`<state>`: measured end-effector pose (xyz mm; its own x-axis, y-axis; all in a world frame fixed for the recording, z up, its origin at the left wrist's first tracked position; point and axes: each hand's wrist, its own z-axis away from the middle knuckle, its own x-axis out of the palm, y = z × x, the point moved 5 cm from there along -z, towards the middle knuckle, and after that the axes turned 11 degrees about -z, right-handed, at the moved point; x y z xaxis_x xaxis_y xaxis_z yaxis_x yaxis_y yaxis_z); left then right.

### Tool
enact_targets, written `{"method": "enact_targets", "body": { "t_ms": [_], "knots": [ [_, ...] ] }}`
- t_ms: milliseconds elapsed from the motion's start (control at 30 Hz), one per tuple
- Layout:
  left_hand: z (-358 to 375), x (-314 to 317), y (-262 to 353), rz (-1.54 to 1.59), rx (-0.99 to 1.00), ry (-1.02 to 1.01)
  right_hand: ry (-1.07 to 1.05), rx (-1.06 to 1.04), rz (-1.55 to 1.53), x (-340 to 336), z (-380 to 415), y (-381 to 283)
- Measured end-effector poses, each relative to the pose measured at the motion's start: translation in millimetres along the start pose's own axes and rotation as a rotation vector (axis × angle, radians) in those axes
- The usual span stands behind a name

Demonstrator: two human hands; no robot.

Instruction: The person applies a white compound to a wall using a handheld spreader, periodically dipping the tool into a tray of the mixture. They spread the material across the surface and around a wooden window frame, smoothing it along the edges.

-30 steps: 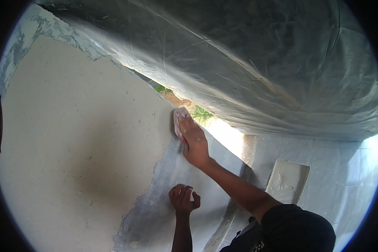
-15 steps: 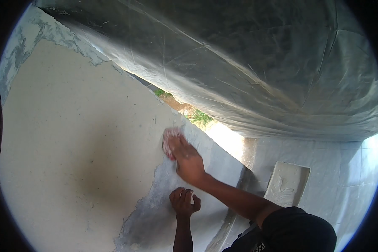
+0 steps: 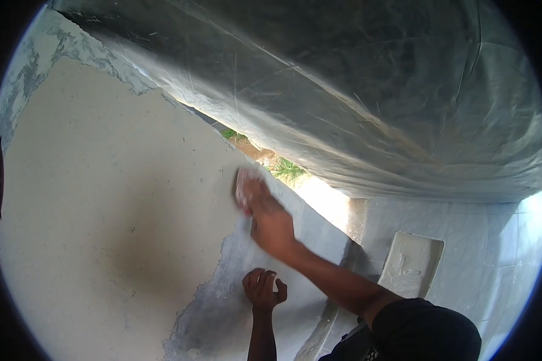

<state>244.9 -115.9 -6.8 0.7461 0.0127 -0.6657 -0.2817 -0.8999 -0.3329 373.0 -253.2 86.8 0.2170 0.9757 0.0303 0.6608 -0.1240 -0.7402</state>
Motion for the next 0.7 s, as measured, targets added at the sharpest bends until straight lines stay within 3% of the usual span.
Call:
{"method": "enact_targets", "body": {
  "t_ms": [67, 133, 167, 267, 367, 400, 467, 600, 700],
  "knots": [
    [1, -1, 0, -0.004, -0.005, -0.013, 0.029, 0.035, 0.028, 2, -17, 6],
    [-2, 0, 0, -0.002, -0.002, -0.015, -0.099, 0.129, 0.051, 15, -19, 15],
    [-2, 0, 0, -0.005, 0.0, -0.009, -0.077, -0.012, 0.069, 17, -6, 11],
    [-5, -3, 2, -0.008, -0.007, -0.009, -0.198, -0.066, 0.027, 13, 27, -9],
    [-5, -2, 1, 0.003, -0.008, -0.022, -0.04, 0.035, -0.001, -3, 1, -2],
    [-4, -2, 0, 0.013, -0.011, -0.018, -0.069, 0.2, -0.014, -2, -14, 8],
    [-3, -3, 1, 0.007, -0.01, -0.006, -0.1, 0.053, 0.085, 9, -24, 17],
    [-4, -4, 0, 0.013, -0.004, -0.015, -0.189, 0.066, -0.026, 13, 24, -15],
    [-3, -5, 0, 0.032, -0.002, -0.014, -0.079, 0.115, -0.07, 3, 17, -8]
  ]
}}
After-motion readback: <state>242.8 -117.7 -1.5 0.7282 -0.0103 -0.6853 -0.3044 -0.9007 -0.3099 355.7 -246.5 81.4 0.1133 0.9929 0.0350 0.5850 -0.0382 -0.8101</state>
